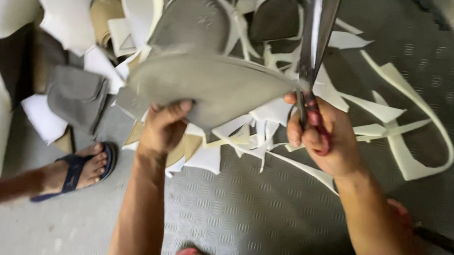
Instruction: The person uses shears to trim the edges of several gray leather pieces. They handle each piece one at a time, cutting along the perimeter and discarding the excess material onto the floor.
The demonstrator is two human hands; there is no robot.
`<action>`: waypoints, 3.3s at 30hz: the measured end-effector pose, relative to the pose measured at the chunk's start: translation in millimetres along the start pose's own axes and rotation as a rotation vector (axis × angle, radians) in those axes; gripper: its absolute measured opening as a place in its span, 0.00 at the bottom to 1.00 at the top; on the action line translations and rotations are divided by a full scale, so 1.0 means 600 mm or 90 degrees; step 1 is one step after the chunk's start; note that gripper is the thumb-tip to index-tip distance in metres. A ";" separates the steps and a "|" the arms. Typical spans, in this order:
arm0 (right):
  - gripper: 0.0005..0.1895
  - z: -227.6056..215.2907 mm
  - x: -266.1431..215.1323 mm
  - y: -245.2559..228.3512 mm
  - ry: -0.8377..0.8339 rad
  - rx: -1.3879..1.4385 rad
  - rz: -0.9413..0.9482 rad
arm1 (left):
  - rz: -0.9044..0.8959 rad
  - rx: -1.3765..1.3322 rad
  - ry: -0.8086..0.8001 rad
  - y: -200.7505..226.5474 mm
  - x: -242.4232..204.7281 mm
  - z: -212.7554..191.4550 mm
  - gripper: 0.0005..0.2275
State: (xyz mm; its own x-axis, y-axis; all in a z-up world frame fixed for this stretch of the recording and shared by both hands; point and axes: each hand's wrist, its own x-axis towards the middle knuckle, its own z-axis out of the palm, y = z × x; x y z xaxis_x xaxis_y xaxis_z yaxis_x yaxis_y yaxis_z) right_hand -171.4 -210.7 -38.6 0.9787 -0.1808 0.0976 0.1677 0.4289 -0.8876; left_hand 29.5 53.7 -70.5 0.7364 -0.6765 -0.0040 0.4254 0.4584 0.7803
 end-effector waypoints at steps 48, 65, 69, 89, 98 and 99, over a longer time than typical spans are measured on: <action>0.35 0.002 -0.010 0.106 0.049 0.016 0.063 | 0.197 0.171 0.445 -0.082 0.207 -0.038 0.22; 0.51 0.107 -0.018 0.101 -0.120 0.020 0.083 | 0.267 -0.218 0.234 -0.032 0.021 0.137 0.18; 0.48 0.091 -0.018 0.087 -0.103 0.034 0.107 | 0.233 -0.156 0.246 -0.050 0.015 0.134 0.16; 0.45 0.069 -0.027 0.079 -0.112 0.098 0.130 | 0.170 -0.082 0.256 -0.053 0.016 0.127 0.15; 0.43 0.075 -0.027 0.078 -0.104 0.150 0.147 | 0.162 -0.082 0.202 -0.065 0.014 0.116 0.08; 0.42 0.072 -0.027 0.078 -0.111 0.170 0.134 | 0.143 -0.093 0.199 -0.066 0.014 0.117 0.09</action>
State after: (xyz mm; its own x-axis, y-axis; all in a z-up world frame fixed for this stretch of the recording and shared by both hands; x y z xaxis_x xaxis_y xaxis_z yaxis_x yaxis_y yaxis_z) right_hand -174.2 -149.4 -61.9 0.9966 0.0792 0.0214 -0.0364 0.6606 -0.7498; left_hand -18.1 -10.3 -57.5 0.9341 -0.3533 -0.0511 0.2896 0.6664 0.6870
